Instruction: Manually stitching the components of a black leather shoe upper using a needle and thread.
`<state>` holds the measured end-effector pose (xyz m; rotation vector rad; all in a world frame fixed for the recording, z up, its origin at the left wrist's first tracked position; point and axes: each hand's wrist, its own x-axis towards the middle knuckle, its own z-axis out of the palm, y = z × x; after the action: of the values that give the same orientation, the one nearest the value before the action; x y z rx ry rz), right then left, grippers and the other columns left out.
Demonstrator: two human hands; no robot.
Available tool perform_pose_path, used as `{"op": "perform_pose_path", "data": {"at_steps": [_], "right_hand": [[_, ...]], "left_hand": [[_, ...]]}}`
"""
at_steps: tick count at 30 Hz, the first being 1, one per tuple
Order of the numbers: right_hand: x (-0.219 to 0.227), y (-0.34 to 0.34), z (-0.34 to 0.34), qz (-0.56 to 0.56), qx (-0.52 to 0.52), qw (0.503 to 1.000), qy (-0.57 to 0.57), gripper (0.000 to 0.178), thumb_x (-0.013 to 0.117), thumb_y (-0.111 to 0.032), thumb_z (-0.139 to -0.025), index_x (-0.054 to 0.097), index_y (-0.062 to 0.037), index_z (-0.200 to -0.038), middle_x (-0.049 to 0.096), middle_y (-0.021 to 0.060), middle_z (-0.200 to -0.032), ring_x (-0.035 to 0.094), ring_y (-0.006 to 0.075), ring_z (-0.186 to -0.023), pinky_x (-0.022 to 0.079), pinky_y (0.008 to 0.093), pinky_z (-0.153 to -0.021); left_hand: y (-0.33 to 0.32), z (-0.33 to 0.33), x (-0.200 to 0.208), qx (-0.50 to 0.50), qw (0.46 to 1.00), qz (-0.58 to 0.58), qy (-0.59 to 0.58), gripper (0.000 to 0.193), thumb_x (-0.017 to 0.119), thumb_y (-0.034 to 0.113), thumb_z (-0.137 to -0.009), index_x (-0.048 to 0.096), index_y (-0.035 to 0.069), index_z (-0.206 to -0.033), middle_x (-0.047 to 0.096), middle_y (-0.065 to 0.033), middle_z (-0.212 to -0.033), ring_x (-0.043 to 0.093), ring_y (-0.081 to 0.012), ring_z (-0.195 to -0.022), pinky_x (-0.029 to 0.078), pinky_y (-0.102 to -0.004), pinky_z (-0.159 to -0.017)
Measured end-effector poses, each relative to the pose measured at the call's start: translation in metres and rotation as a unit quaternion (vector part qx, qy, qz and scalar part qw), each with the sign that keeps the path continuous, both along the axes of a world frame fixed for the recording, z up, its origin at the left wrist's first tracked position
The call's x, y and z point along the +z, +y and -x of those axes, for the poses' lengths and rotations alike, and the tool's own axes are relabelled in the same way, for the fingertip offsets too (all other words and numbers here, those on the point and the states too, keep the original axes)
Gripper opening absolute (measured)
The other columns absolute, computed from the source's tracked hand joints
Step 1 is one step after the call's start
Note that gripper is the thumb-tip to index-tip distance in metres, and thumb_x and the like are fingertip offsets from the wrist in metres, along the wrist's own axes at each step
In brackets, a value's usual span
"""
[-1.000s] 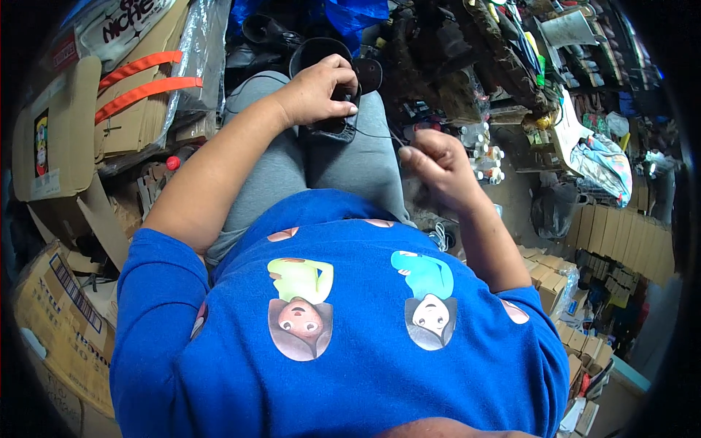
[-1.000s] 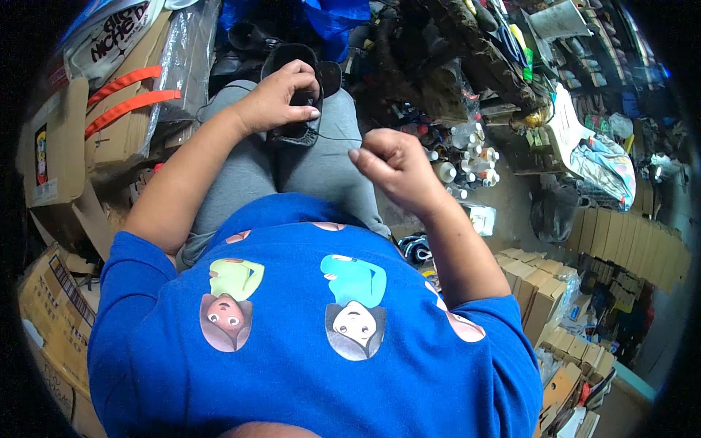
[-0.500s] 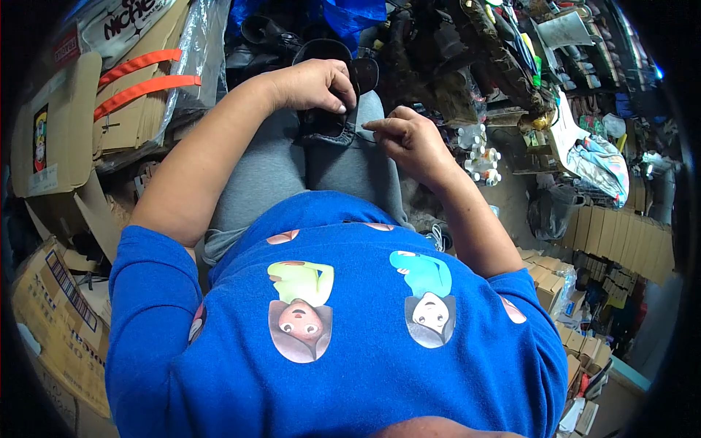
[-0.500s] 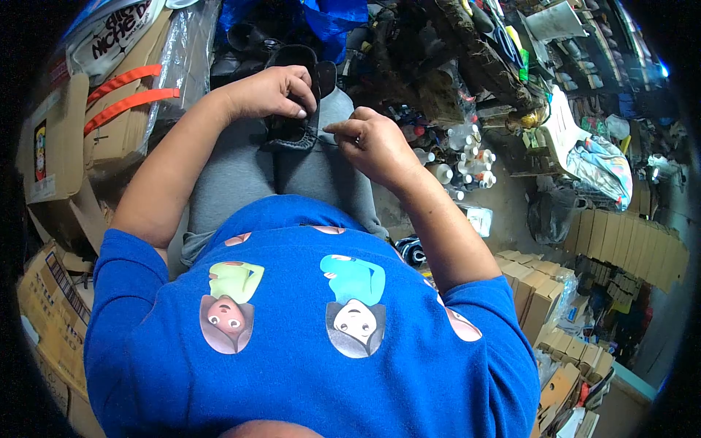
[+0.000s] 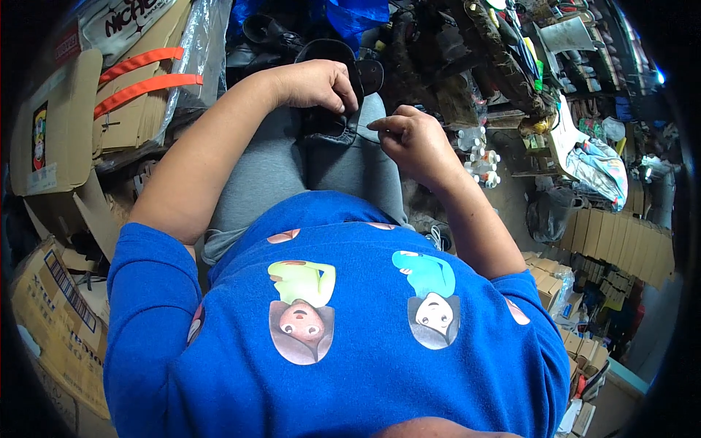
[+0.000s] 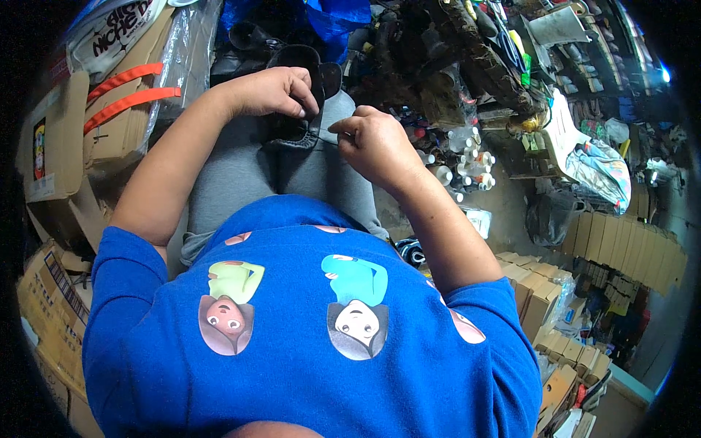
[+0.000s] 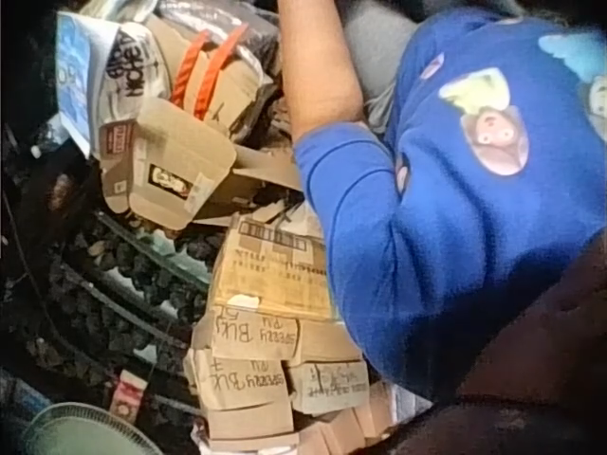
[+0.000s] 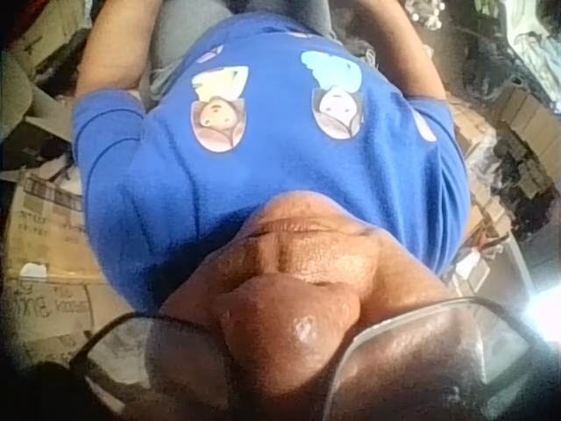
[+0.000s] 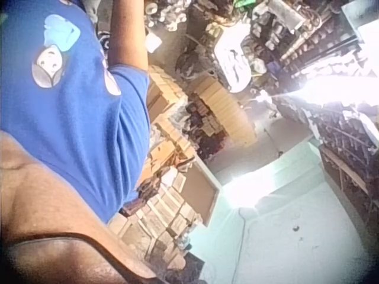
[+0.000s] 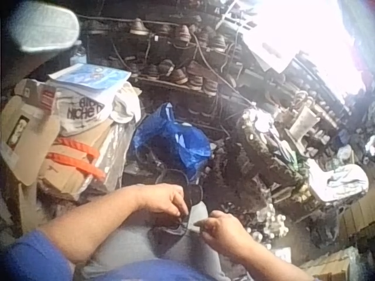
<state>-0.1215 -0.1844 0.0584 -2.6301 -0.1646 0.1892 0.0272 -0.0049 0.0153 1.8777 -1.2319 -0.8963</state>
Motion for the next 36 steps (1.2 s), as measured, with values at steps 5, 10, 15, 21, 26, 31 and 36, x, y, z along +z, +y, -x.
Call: {"op": "perform_pose_path", "data": {"at_steps": [5,10,15,21,26,31,36], "right_hand": [[-0.017,-0.011,-0.003,-0.114,-0.031,0.991,0.059,0.029,0.062,-0.005,-0.073,0.072,-0.0119,-0.099,0.059,0.0116,-0.081,0.062,0.0254,-0.076,0.050,0.0350,-0.072],[-0.025,-0.021,-0.014,-0.153,-0.024,0.985,0.078,0.031,0.062,-0.003,-0.073,0.072,-0.0126,-0.101,0.058,0.0094,-0.081,0.062,0.0219,-0.075,0.050,0.0326,-0.070],[-0.018,-0.013,-0.023,-0.041,0.069,0.997,-0.006,0.031,0.064,0.001,-0.074,0.071,-0.0130,-0.101,0.056,0.0047,-0.080,0.059,0.0159,-0.072,0.048,0.0287,-0.068],[-0.027,-0.026,-0.031,-0.117,0.060,0.990,0.045,0.030,0.064,0.001,-0.075,0.072,-0.0136,-0.100,0.054,0.0042,-0.079,0.057,0.0164,-0.073,0.047,0.0284,-0.068],[-0.013,-0.021,-0.039,-0.063,0.096,0.992,0.049,0.029,0.065,-0.001,-0.076,0.073,-0.0163,-0.099,0.058,0.0069,-0.085,0.060,0.0191,-0.080,0.049,0.0300,-0.073],[-0.037,-0.024,-0.037,-0.177,0.046,0.978,0.099,0.022,0.068,-0.004,-0.078,0.072,-0.0119,-0.098,0.062,0.0058,-0.088,0.062,0.0154,-0.083,0.049,0.0281,-0.075],[-0.038,-0.017,-0.037,-0.196,0.008,0.976,0.094,0.015,0.070,-0.007,-0.079,0.071,-0.0076,-0.094,0.064,0.0029,-0.087,0.062,0.0121,-0.083,0.049,0.0269,-0.075]], "left_hand": [[-0.002,-0.001,-0.002,0.000,1.000,0.006,0.022,0.025,0.068,0.009,-0.073,0.073,0.009,-0.098,0.048,-0.0036,-0.087,0.052,-0.0180,-0.088,0.043,-0.0280,-0.082],[-0.005,-0.005,-0.006,-0.005,1.000,-0.005,0.009,0.025,0.068,0.010,-0.073,0.073,0.010,-0.098,0.053,-0.0062,-0.093,0.054,-0.0199,-0.092,0.044,-0.0287,-0.086],[-0.006,-0.008,-0.011,-0.008,1.000,0.010,0.017,0.024,0.068,0.011,-0.074,0.073,0.010,-0.097,0.049,-0.0051,-0.094,0.052,-0.0195,-0.093,0.042,-0.0288,-0.086],[-0.002,-0.008,-0.005,-0.023,1.000,-0.001,-0.005,0.027,0.072,0.013,-0.073,0.072,0.012,-0.100,0.047,-0.0052,-0.102,0.050,-0.0197,-0.097,0.042,-0.0291,-0.088],[-0.001,-0.009,-0.009,-0.018,0.999,0.000,-0.028,0.030,0.073,0.012,-0.071,0.072,0.011,-0.102,0.045,-0.0047,-0.102,0.050,-0.0188,-0.098,0.042,-0.0287,-0.087],[-0.004,-0.007,-0.009,-0.009,1.000,-0.006,-0.003,0.030,0.073,0.012,-0.071,0.072,0.010,-0.101,0.045,-0.0048,-0.102,0.050,-0.0186,-0.096,0.044,-0.0281,-0.084],[-0.003,-0.004,-0.016,-0.007,0.998,0.032,-0.046,0.030,0.074,0.012,-0.069,0.072,0.009,-0.099,0.046,-0.0051,-0.099,0.052,-0.0189,-0.092,0.045,-0.0279,-0.081]]}}
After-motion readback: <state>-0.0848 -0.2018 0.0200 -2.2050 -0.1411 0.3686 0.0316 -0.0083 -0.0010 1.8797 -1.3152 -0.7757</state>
